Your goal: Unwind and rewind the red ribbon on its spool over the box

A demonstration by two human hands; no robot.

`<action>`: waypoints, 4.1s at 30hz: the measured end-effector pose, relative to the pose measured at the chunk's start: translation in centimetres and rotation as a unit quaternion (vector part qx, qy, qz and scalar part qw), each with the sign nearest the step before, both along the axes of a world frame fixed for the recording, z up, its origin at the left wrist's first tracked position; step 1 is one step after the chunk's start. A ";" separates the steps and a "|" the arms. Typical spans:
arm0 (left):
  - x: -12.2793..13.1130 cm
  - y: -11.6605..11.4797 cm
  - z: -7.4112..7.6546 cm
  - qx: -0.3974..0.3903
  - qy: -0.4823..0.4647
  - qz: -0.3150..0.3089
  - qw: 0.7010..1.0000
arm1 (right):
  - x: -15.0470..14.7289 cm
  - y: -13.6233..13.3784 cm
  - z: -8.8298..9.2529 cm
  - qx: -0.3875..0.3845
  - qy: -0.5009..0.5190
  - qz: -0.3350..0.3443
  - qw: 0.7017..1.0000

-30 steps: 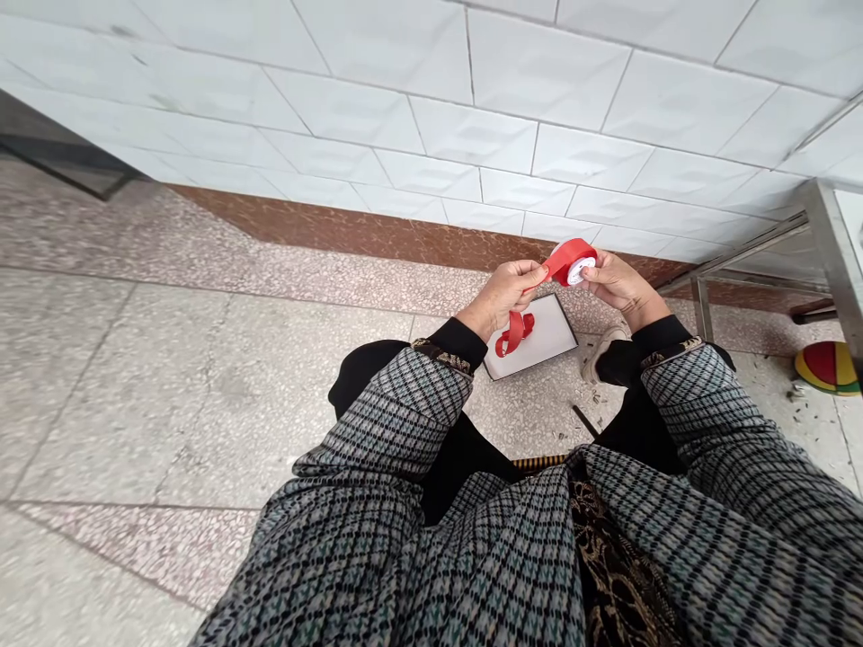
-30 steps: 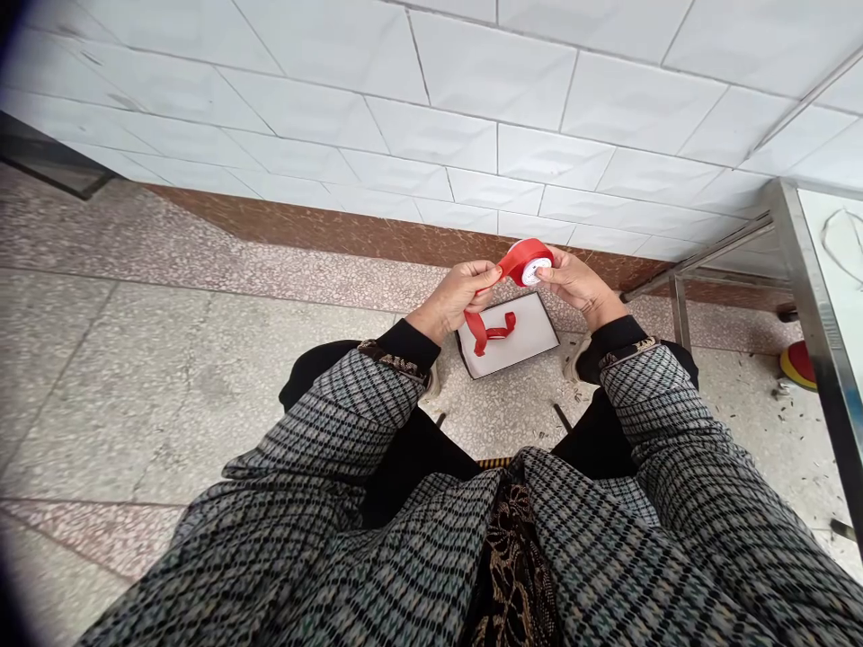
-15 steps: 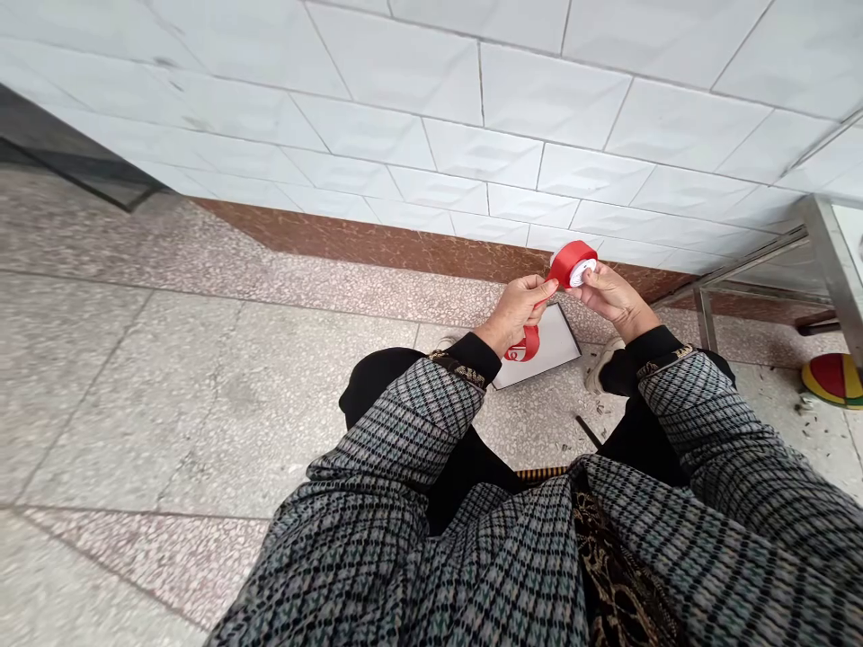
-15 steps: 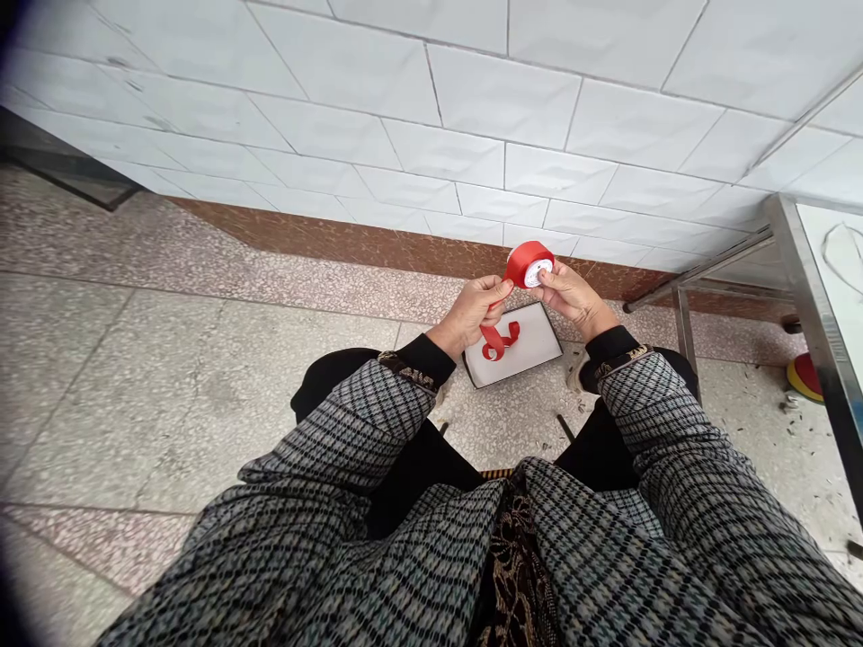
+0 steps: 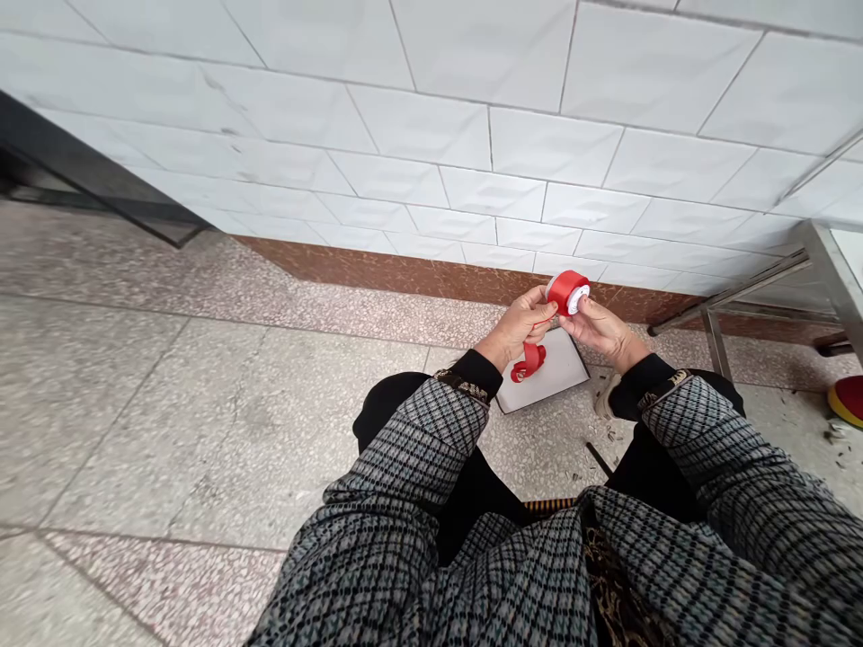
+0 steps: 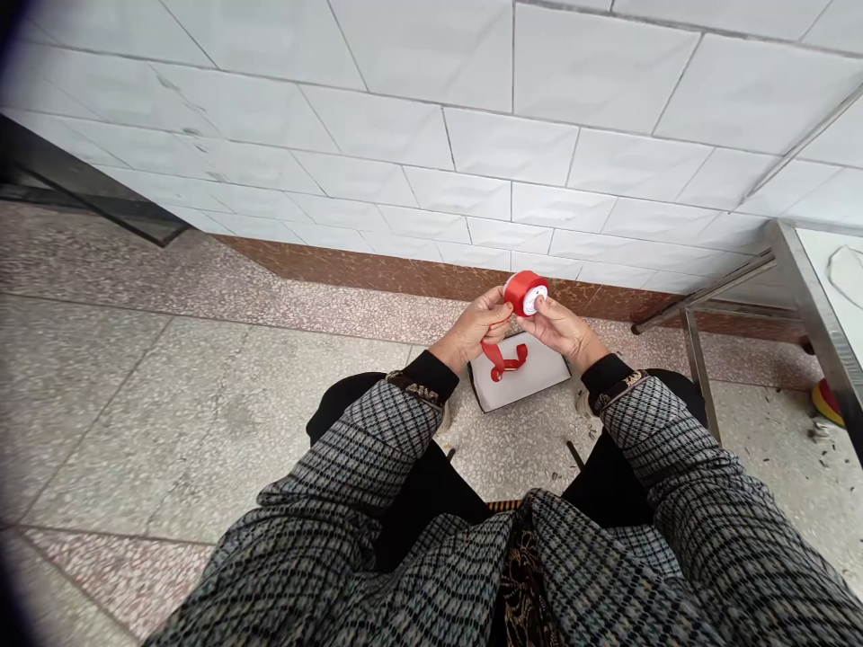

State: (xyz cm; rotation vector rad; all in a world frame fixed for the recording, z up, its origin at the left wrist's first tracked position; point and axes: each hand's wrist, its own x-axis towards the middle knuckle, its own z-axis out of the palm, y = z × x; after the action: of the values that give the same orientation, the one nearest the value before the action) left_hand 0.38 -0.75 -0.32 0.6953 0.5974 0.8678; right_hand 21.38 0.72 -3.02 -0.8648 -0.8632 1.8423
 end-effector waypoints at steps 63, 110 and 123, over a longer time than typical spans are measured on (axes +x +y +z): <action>2.1 -1.7 -0.8 0.078 0.047 0.114 0.989 | 3.7 1.1 2.0 0.064 -0.064 0.031 0.995; 0.8 -1.2 0.6 0.033 0.077 0.068 0.994 | 3.1 0.7 3.5 0.054 -0.125 0.030 0.990; -0.1 -0.7 0.7 0.021 0.050 -0.028 0.998 | 2.8 0.6 2.7 0.061 -0.106 0.084 0.989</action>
State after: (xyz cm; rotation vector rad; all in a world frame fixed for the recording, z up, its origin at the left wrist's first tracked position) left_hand 0.25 -1.47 0.40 0.7934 0.6484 0.7986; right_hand 24.13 1.31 -0.31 -0.9461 -1.2024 1.8392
